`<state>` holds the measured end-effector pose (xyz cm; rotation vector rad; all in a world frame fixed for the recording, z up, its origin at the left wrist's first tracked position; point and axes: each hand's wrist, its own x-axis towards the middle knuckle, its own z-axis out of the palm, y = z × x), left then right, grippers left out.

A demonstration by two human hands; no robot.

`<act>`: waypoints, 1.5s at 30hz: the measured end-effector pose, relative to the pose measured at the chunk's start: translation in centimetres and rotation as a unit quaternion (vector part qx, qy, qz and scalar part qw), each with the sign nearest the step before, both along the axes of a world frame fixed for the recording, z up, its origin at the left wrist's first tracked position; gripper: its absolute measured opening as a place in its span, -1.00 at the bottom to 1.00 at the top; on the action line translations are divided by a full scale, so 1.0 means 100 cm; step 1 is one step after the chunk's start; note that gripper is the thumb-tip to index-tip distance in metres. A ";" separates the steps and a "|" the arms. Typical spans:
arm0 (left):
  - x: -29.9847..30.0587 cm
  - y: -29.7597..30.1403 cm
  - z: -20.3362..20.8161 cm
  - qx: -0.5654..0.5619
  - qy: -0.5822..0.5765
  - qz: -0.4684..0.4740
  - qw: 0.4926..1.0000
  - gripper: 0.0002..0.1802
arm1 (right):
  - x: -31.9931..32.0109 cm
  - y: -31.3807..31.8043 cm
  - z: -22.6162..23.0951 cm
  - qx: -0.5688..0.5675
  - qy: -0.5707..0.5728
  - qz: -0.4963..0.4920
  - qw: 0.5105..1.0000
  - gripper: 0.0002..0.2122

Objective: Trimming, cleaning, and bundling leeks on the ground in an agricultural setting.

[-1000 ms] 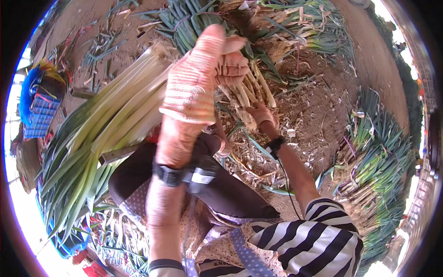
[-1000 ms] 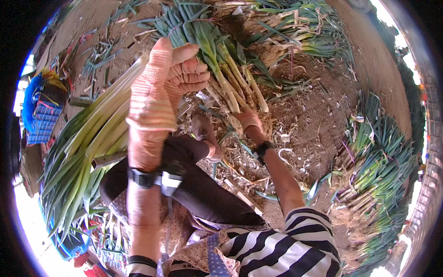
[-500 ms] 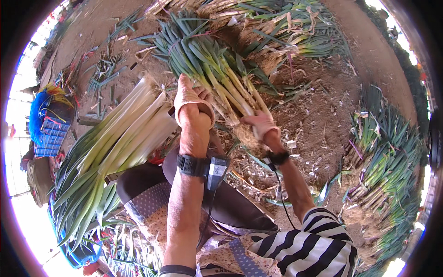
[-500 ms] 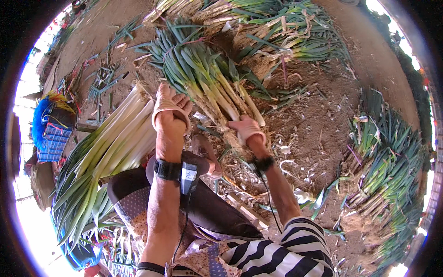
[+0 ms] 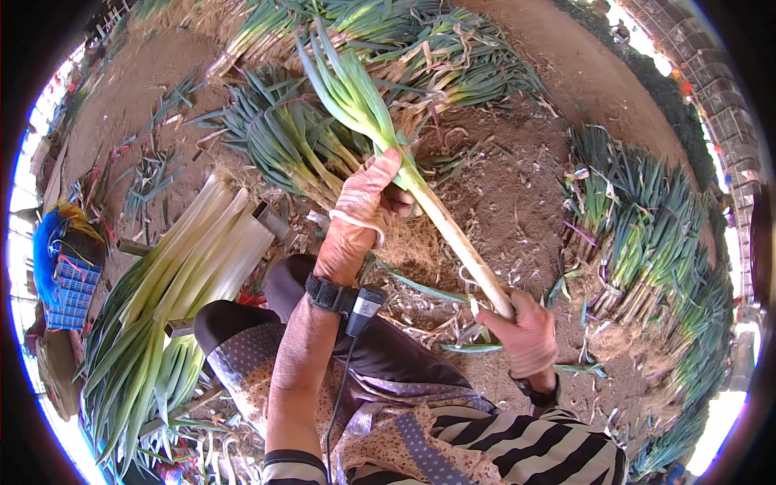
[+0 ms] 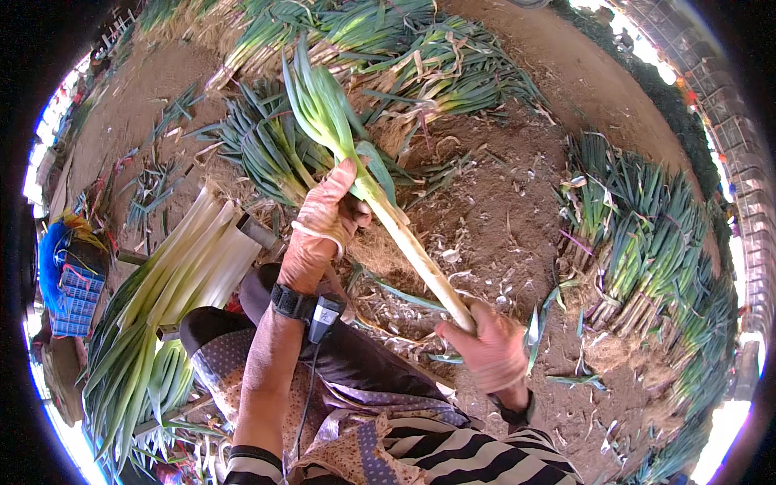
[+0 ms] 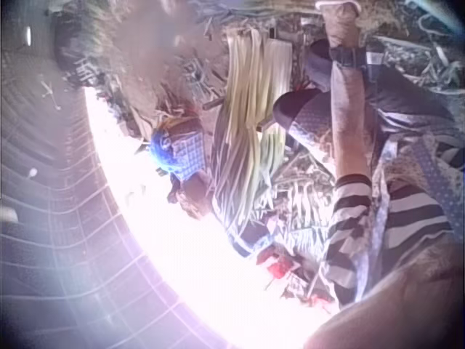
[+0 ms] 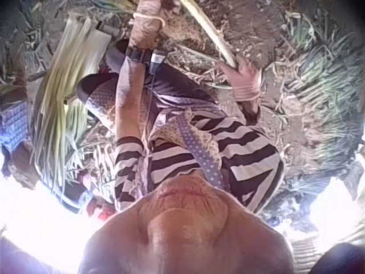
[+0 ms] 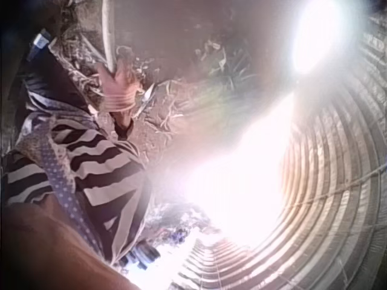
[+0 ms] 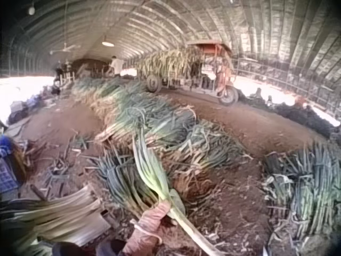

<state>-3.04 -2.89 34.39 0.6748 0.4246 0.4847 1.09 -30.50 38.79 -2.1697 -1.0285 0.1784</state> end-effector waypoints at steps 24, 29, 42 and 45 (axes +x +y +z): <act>0.009 -0.026 0.007 0.280 0.089 0.027 0.956 -0.76 | 0.010 0.115 -0.079 0.206 0.273 -0.085 0.936 -0.79; 0.010 -0.014 0.002 0.218 0.149 0.024 0.964 -0.59 | 0.043 0.137 -0.077 0.294 0.294 -0.050 0.908 -0.71; -0.008 0.038 -0.002 0.103 -0.060 0.203 0.972 0.07 | 0.030 0.074 -0.080 0.115 0.107 0.012 0.987 -0.62; -0.017 0.036 0.001 0.070 -0.178 0.138 0.972 -0.09 | 0.032 0.078 -0.099 0.087 -0.019 0.100 0.991 -0.53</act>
